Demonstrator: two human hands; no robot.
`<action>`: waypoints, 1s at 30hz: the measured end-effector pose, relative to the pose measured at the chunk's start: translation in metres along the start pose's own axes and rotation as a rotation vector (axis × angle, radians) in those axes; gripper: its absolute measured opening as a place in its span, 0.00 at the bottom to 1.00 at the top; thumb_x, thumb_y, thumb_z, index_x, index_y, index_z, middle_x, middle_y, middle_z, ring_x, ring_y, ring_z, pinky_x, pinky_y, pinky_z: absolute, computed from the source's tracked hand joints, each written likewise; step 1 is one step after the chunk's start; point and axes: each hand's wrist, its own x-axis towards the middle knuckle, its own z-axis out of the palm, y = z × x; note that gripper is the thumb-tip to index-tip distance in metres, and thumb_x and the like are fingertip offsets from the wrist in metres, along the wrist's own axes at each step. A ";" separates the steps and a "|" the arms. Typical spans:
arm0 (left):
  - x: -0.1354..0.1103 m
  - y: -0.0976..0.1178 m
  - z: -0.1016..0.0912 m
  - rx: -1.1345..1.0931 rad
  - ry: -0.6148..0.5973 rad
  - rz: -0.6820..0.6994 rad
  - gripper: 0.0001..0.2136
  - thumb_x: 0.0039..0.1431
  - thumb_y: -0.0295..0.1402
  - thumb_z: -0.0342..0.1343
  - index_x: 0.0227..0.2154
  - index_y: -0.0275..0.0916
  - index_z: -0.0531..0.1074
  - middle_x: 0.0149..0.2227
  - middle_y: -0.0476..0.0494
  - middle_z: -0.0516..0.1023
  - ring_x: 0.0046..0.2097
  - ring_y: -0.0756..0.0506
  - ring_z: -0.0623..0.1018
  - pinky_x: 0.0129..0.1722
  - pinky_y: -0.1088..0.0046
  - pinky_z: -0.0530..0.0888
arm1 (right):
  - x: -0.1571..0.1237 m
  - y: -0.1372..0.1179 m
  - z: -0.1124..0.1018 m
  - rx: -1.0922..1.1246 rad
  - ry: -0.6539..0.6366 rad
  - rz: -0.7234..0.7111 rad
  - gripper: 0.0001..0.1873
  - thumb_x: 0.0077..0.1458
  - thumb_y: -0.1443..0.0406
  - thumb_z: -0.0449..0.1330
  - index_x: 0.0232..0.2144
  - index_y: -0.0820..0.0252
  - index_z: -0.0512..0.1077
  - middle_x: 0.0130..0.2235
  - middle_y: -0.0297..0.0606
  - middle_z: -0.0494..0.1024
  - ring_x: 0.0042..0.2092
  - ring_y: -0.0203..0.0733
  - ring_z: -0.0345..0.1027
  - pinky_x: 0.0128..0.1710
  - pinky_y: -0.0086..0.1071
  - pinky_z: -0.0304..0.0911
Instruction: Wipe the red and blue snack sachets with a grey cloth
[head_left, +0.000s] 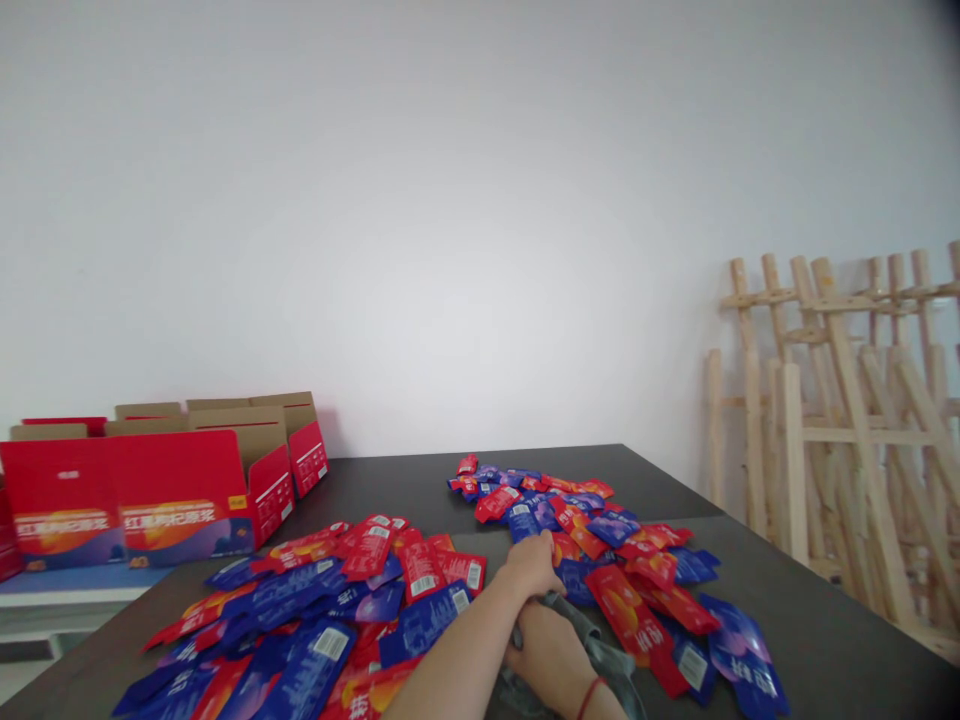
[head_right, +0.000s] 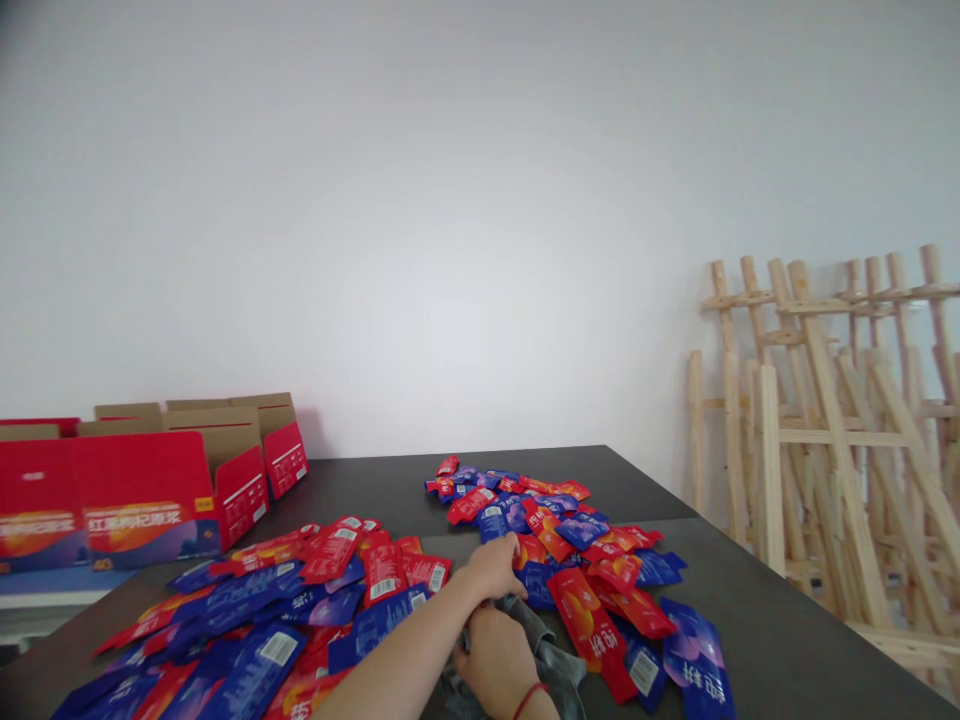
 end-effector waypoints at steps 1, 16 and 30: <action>0.003 0.001 0.000 -0.040 -0.024 -0.032 0.25 0.28 0.31 0.69 0.36 0.39 0.72 0.39 0.40 0.76 0.42 0.36 0.75 0.41 0.64 0.70 | 0.000 0.000 0.000 0.008 -0.001 -0.007 0.16 0.49 0.65 0.54 0.41 0.62 0.72 0.42 0.47 0.77 0.43 0.48 0.72 0.40 0.33 0.62; -0.095 -0.063 -0.026 -0.754 0.165 -0.211 0.05 0.46 0.28 0.47 0.29 0.38 0.62 0.25 0.50 0.71 0.26 0.48 0.74 0.23 0.73 0.72 | 0.006 0.022 -0.035 0.427 -0.044 -0.157 0.07 0.50 0.65 0.51 0.28 0.57 0.69 0.31 0.31 0.76 0.36 0.37 0.68 0.36 0.27 0.58; -0.111 -0.069 0.015 -1.180 -0.068 -0.232 0.21 0.41 0.34 0.56 0.42 0.37 0.63 0.31 0.44 0.75 0.26 0.48 0.77 0.20 0.74 0.74 | 0.002 -0.009 0.006 -0.058 0.143 -0.048 0.13 0.49 0.73 0.51 0.37 0.54 0.66 0.41 0.34 0.71 0.41 0.36 0.69 0.37 0.26 0.58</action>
